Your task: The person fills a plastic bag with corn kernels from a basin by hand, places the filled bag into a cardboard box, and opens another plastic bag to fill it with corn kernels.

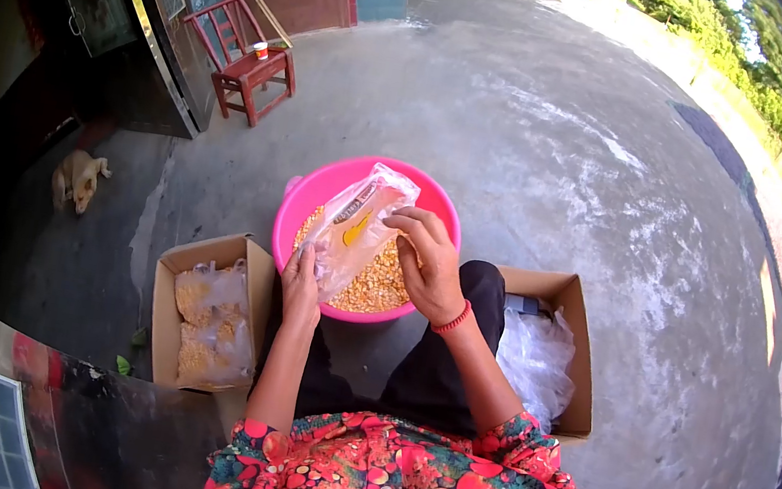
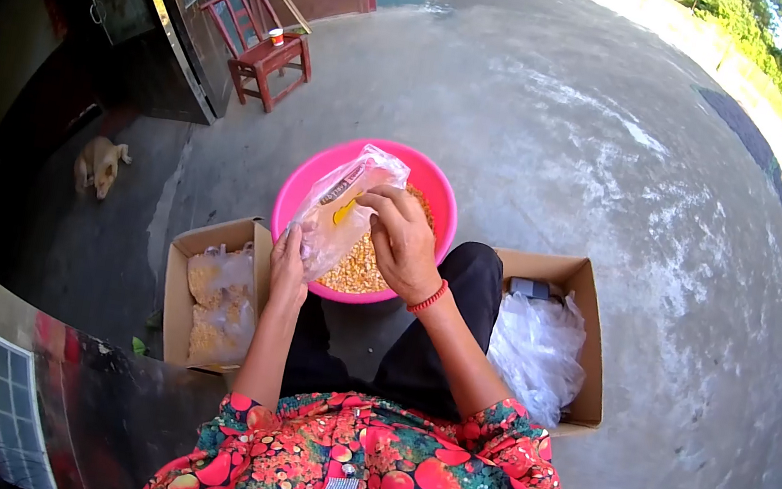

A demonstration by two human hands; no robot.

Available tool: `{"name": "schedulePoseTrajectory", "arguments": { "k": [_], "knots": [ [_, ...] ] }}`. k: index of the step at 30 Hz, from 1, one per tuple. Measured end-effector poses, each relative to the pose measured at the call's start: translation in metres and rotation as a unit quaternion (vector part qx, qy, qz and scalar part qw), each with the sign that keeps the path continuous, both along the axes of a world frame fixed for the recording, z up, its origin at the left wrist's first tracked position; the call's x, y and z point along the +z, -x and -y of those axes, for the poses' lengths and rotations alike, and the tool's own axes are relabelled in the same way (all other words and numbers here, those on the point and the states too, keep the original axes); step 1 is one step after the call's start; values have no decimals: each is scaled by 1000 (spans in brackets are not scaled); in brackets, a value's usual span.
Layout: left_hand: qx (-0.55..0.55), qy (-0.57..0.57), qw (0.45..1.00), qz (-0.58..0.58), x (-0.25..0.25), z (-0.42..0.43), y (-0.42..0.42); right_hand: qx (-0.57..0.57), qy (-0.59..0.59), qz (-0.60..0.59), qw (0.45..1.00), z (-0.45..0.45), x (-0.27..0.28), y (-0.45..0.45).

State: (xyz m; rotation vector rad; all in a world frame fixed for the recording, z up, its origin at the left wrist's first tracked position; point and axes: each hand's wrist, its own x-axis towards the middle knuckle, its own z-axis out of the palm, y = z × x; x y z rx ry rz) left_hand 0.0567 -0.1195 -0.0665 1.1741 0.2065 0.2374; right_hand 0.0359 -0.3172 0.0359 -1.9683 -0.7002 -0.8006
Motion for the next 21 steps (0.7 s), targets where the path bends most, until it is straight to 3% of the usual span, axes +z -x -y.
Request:
{"name": "schedulePoseTrajectory", "arguments": {
  "k": [2,5,6,8,9,13,15,17,19,21],
  "knots": [
    [-10,47,999,12,0,7,-4,80,30,-34,996,-19,-11,-6],
    [-11,83,996,18,1,9,-6,38,194,-79,977,-28,-77,-29],
    [-23,80,996,37,-2,4,-9,42,196,-81,976,-28,-82,-28],
    [-8,86,995,43,-10,-4,-16,3,417,-320,851,-24,-91,-29],
    [2,89,995,49,-9,-6,-18,8,421,-322,848,-21,-97,-29],
    [-35,44,998,26,-15,-10,-23,1,366,-324,873,-18,-106,-31],
    [-52,42,998,8,-16,-6,-22,65,209,-242,945,-20,-101,-37],
    [-136,-14,989,-53,-13,-5,-20,114,196,-250,941,-21,-100,-53],
    [-154,-18,986,-60,-14,-6,-22,93,82,-238,963,-26,-98,-70],
    [-250,13,965,-81,-20,-17,-29,74,-92,-426,897,-19,-76,-75]
  ]
}}
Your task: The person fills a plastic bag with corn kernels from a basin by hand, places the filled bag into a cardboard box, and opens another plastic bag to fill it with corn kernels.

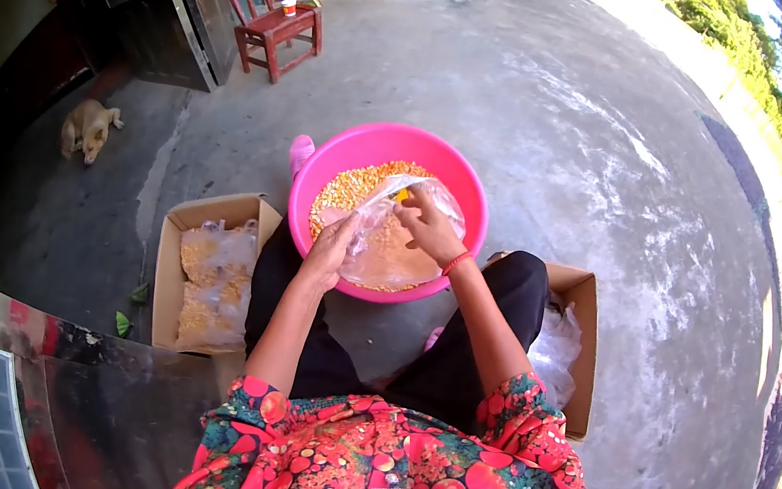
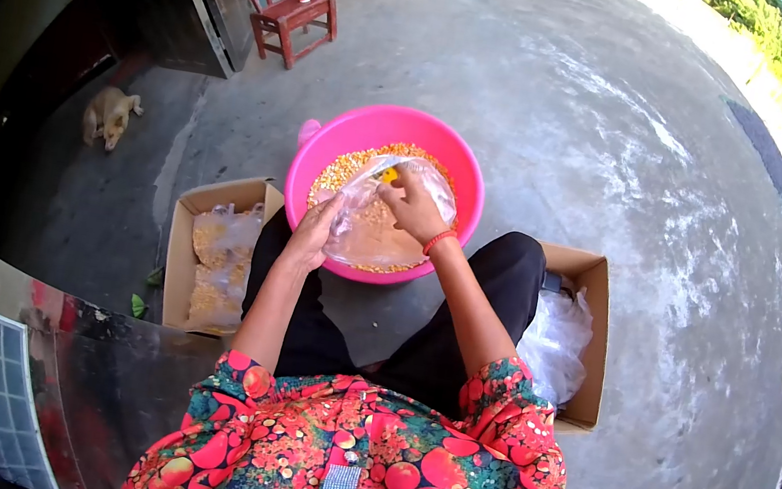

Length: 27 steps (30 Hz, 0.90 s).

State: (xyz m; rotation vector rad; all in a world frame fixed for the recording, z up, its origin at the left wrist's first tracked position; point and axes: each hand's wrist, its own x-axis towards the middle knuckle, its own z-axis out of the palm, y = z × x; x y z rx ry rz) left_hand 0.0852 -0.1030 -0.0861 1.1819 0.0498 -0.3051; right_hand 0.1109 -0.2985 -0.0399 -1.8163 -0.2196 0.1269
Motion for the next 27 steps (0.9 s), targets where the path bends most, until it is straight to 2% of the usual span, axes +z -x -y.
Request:
{"name": "schedulePoseTrajectory", "arguments": {
  "k": [1,4,6,7,8,10,11,12,13,14,15,16,18,19,20,22,23,26,27],
  "knots": [
    [2,-2,1000,-1,8,1,1,-12,8,-17,1000,5,4,-10],
    [69,17,997,-42,17,2,-5,-31,147,229,962,13,-26,-45],
    [36,11,996,-85,15,-7,-17,0,187,247,951,15,-23,-40],
    [27,-55,993,-98,29,-7,-18,28,225,264,937,13,-17,-34],
    [27,-55,993,-102,35,-9,-22,29,225,260,939,12,-16,-30],
    [-60,-190,978,-60,38,-13,-33,91,298,182,933,9,-7,-23],
    [-112,-183,975,-51,30,-21,-41,139,257,70,954,9,3,-20],
    [-113,-180,976,-56,30,-24,-42,141,259,64,953,7,11,-16],
    [-170,-138,974,-62,39,-26,-40,82,252,219,939,5,16,-11],
    [-225,-94,967,-67,50,-28,-37,22,237,369,898,2,23,-5],
    [-264,-92,959,-41,74,-27,-29,-37,186,439,878,-4,37,3],
    [-261,-88,960,-45,85,-27,-27,-47,173,456,872,-6,50,10],
    [-285,-101,953,-28,91,-28,-24,-1,148,312,939,4,54,23],
    [-275,-119,953,-38,90,-31,-29,1,151,308,939,13,52,23],
    [-275,-113,954,-40,85,-35,-35,80,67,247,963,23,52,23],
    [-295,-76,951,-57,69,-40,-49,155,-13,177,972,17,70,24],
    [-272,-80,956,-71,55,-42,-54,68,43,286,955,5,84,25],
    [-287,-87,954,-29,57,-38,-62,-29,200,420,885,-5,63,1],
    [-246,-100,963,-34,64,-36,-61,46,248,376,892,6,29,-15]
  ]
}}
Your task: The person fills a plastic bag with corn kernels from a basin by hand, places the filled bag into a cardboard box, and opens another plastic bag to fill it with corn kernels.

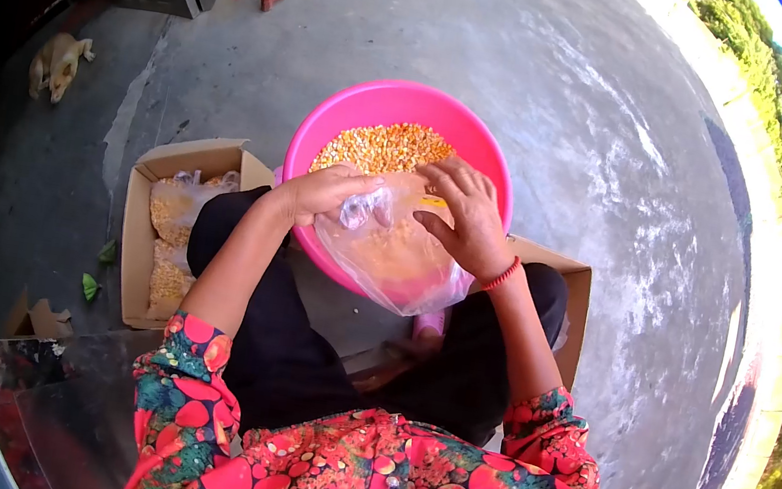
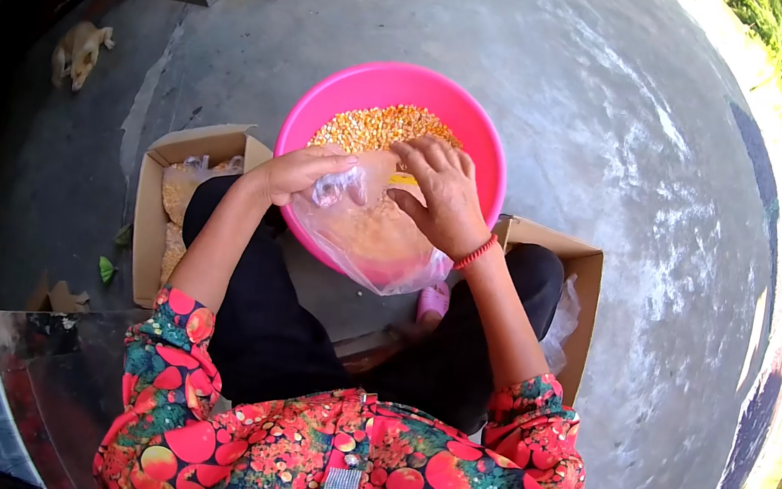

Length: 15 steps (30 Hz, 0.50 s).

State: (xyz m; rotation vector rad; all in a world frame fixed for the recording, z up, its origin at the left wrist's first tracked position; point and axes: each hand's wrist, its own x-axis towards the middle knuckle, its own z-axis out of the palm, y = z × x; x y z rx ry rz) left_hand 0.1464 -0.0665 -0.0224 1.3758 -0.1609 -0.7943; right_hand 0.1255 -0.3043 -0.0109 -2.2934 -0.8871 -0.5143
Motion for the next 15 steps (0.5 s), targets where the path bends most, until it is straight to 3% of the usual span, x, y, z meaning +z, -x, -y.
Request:
{"name": "schedulePoseTrajectory", "arguments": {
  "k": [1,2,3,4,7,9,11,13,15],
  "knots": [
    [2,2,1000,-1,-9,-3,-8,38,70,-60,995,5,-22,-10],
    [3,-73,995,75,-25,-8,-23,40,70,-62,995,3,-30,-14],
    [2,-147,978,149,-23,-8,-27,41,46,-326,944,1,-36,-17],
    [68,-119,973,183,-22,-5,-23,37,18,-567,823,2,-44,-20],
    [29,-74,971,227,-34,3,-32,58,-7,-580,813,4,-81,-28],
    [-33,-100,964,244,-39,6,-46,50,31,-586,808,11,-91,-45],
    [-46,-232,937,258,-41,13,-56,-11,78,-552,830,17,-95,-64],
    [0,-217,935,280,-52,17,-63,-45,69,-578,812,21,-95,-86],
    [21,-268,908,321,-65,24,-60,-82,126,-324,934,26,-110,-93]
  ]
}}
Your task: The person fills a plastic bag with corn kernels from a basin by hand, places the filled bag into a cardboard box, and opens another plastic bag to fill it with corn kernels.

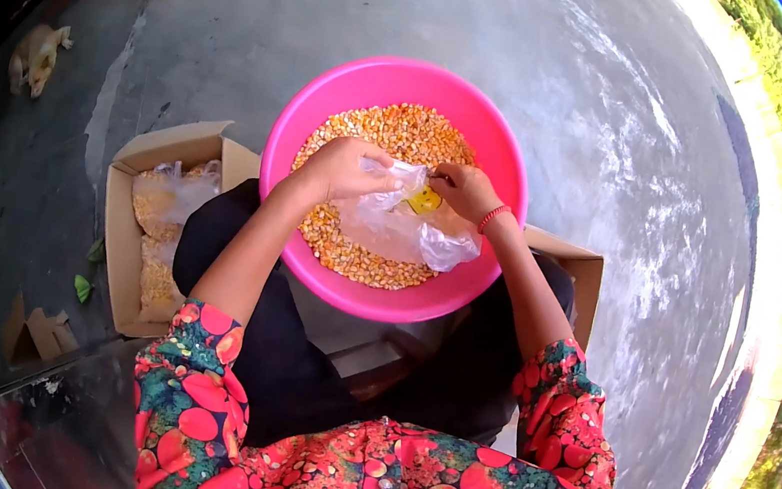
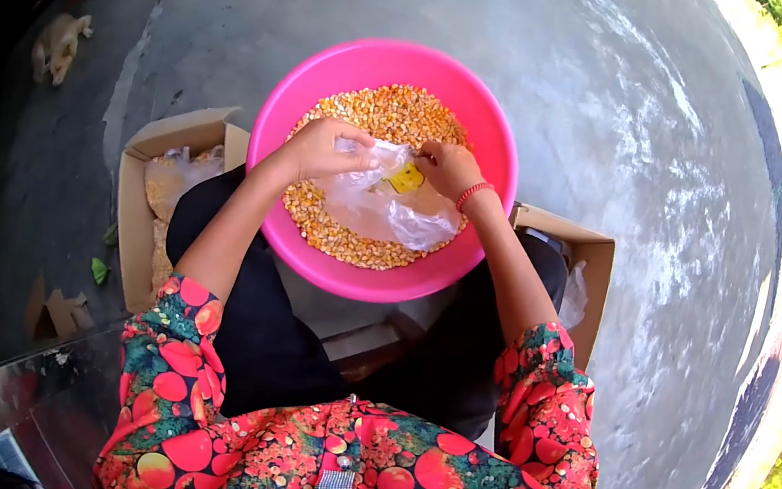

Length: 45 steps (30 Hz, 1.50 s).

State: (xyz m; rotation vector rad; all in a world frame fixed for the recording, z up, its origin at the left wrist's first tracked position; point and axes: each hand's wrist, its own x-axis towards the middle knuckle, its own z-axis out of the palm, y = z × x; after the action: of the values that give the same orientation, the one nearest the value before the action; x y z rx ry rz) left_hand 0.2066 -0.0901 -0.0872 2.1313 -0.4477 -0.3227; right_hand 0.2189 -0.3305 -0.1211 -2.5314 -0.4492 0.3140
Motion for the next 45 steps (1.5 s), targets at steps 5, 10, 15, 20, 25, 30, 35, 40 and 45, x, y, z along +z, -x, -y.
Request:
{"name": "schedulePoseTrajectory", "arguments": {
  "k": [5,10,15,20,25,30,35,40,45],
  "knots": [
    [14,-65,996,54,-12,13,0,-21,-48,265,963,-21,24,8],
    [77,-36,993,82,-30,5,-13,201,-90,36,975,-51,17,43],
    [126,-44,990,49,-14,5,-15,374,-9,-50,926,-61,-2,70],
    [53,-22,995,85,-21,6,-7,223,-24,56,973,-47,17,42],
    [45,-10,999,-16,-17,-5,-6,189,34,52,980,-27,-2,35],
    [-69,133,980,-128,-5,-14,-8,221,30,1,975,-24,0,30],
    [-9,-60,981,-185,-4,-3,-4,233,41,-68,969,-18,2,25],
    [-14,-144,989,28,-14,2,9,59,-119,11,991,-14,16,9],
    [-37,-137,989,35,-17,0,13,-52,10,149,987,-12,-19,-2]
  ]
}}
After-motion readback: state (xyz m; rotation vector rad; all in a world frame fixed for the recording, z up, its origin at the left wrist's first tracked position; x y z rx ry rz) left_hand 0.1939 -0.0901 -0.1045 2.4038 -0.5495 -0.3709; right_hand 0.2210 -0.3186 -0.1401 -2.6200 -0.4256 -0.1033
